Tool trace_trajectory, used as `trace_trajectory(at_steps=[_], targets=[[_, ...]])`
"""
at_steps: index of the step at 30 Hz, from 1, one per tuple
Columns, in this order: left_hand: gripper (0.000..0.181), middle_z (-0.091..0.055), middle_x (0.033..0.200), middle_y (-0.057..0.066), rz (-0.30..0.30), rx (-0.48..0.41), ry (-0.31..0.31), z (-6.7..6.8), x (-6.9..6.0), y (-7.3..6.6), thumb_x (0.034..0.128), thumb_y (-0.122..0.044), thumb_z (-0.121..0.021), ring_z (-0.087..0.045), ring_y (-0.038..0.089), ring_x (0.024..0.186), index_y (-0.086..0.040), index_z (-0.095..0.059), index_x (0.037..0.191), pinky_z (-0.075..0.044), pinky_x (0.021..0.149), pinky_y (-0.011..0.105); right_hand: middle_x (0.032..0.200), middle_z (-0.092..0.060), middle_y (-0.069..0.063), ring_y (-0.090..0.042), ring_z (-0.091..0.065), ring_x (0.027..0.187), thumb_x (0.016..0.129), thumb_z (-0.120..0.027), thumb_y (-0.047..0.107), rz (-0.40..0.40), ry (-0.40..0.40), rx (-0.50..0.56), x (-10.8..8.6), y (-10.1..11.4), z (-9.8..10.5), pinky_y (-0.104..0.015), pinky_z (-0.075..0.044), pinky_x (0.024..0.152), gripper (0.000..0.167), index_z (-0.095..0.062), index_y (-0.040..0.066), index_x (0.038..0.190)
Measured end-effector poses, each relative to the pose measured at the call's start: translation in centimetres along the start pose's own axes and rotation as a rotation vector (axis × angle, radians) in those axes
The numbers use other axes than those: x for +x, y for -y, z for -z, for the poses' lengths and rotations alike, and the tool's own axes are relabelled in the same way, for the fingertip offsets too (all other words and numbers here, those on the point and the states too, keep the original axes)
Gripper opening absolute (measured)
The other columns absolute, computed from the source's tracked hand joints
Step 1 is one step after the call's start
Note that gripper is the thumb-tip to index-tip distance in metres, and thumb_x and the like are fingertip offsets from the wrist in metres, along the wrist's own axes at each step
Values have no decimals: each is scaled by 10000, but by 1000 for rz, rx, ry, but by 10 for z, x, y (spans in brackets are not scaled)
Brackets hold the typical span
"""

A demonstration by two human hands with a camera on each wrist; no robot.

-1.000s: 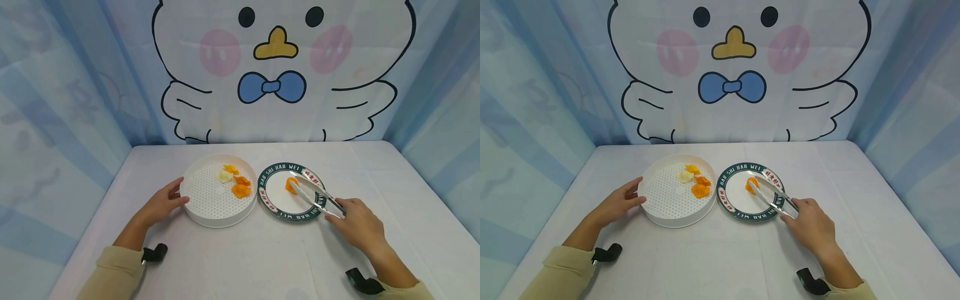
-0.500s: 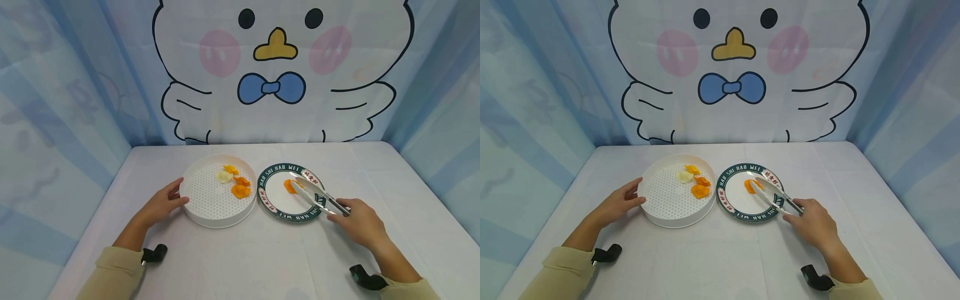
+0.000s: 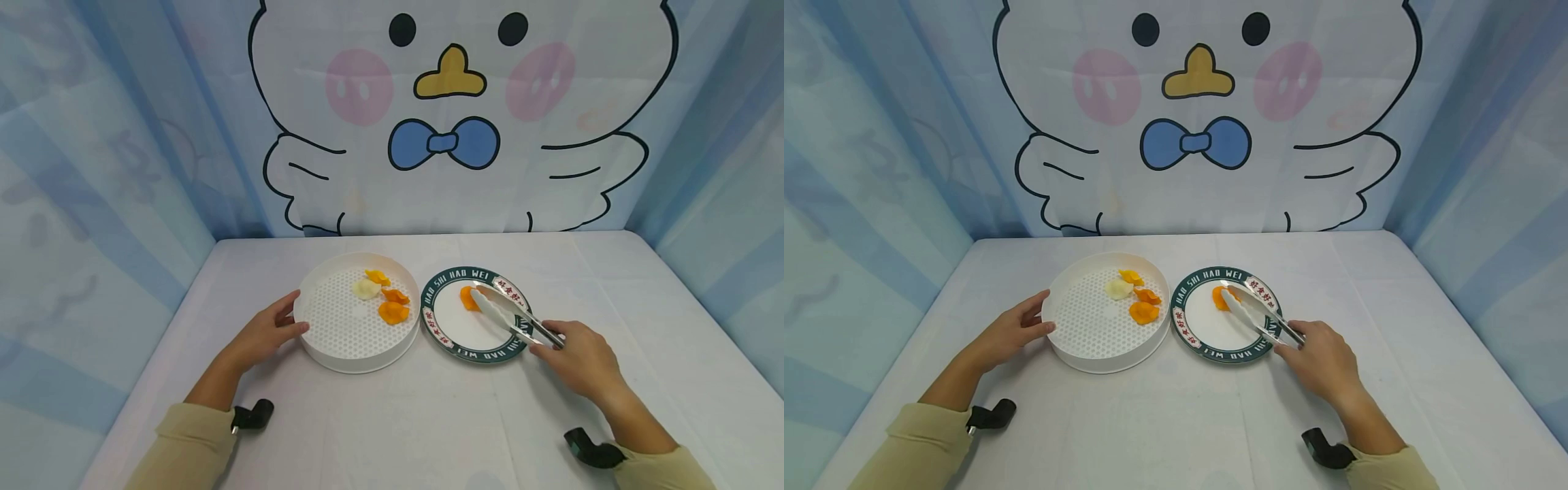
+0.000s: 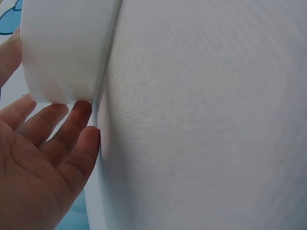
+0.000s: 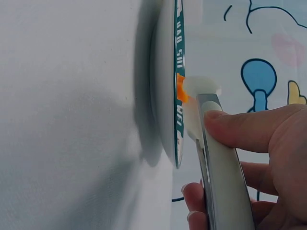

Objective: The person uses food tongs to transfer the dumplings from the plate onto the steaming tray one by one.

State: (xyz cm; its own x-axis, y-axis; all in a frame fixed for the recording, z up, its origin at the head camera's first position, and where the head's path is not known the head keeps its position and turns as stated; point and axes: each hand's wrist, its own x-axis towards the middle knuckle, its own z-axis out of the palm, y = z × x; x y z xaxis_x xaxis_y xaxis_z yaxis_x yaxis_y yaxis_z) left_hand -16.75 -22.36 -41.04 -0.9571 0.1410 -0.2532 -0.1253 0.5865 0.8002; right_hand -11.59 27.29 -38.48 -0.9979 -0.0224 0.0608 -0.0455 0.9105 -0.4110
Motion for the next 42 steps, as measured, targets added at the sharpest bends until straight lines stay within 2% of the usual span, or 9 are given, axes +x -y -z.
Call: trace_trajectory(at_steps=[3,10,15,19,26,42], targets=[[832,-236,1622,195,-4,0,2,0,0,0,973,-350,-660,-340,416,1424,-148,-175,1618,-368,1075,574,1079,-638,-266,-350,-578,889,882,-743,267,12,-29,13,-1,4,0,-497,-469,710,540,-621,-83,1275],[831,-229,1624,198,-7,-6,4,0,-1,1,977,-341,-657,-333,418,1427,-145,-166,1619,-366,1074,577,1100,-628,-256,-315,-558,880,895,-743,280,48,-46,47,5,21,3,-398,-425,685,552,-613,-82,1290],[835,-229,1623,199,-14,-3,8,0,-1,2,976,-346,-656,-336,420,1425,-139,-164,1618,-367,1074,576,1166,-620,-277,-334,-568,918,892,-749,262,80,-42,68,9,39,2,-439,-461,725,541,-617,-77,1293],[834,-227,1623,202,-18,-6,7,0,-1,2,976,-342,-657,-332,421,1426,-139,-165,1618,-366,1075,579,1093,-628,-226,-316,-573,901,882,-755,243,115,-37,84,12,54,1,-424,-468,718,528,-624,-66,1290],[831,-230,1621,206,-30,4,7,0,0,3,976,-357,-654,-340,422,1422,-137,-173,1617,-369,1072,585,890,-584,-97,-206,-521,753,874,-762,235,185,-15,112,19,78,-6,-322,-392,591,513,-634,-50,1281],[837,-231,1622,201,-25,-3,12,0,1,3,976,-359,-658,-342,414,1423,-139,-168,1618,-369,1073,584,1097,-669,-98,-166,-552,788,872,-755,267,241,53,116,29,119,-31,-315,-453,642,466,-683,20,1260]])
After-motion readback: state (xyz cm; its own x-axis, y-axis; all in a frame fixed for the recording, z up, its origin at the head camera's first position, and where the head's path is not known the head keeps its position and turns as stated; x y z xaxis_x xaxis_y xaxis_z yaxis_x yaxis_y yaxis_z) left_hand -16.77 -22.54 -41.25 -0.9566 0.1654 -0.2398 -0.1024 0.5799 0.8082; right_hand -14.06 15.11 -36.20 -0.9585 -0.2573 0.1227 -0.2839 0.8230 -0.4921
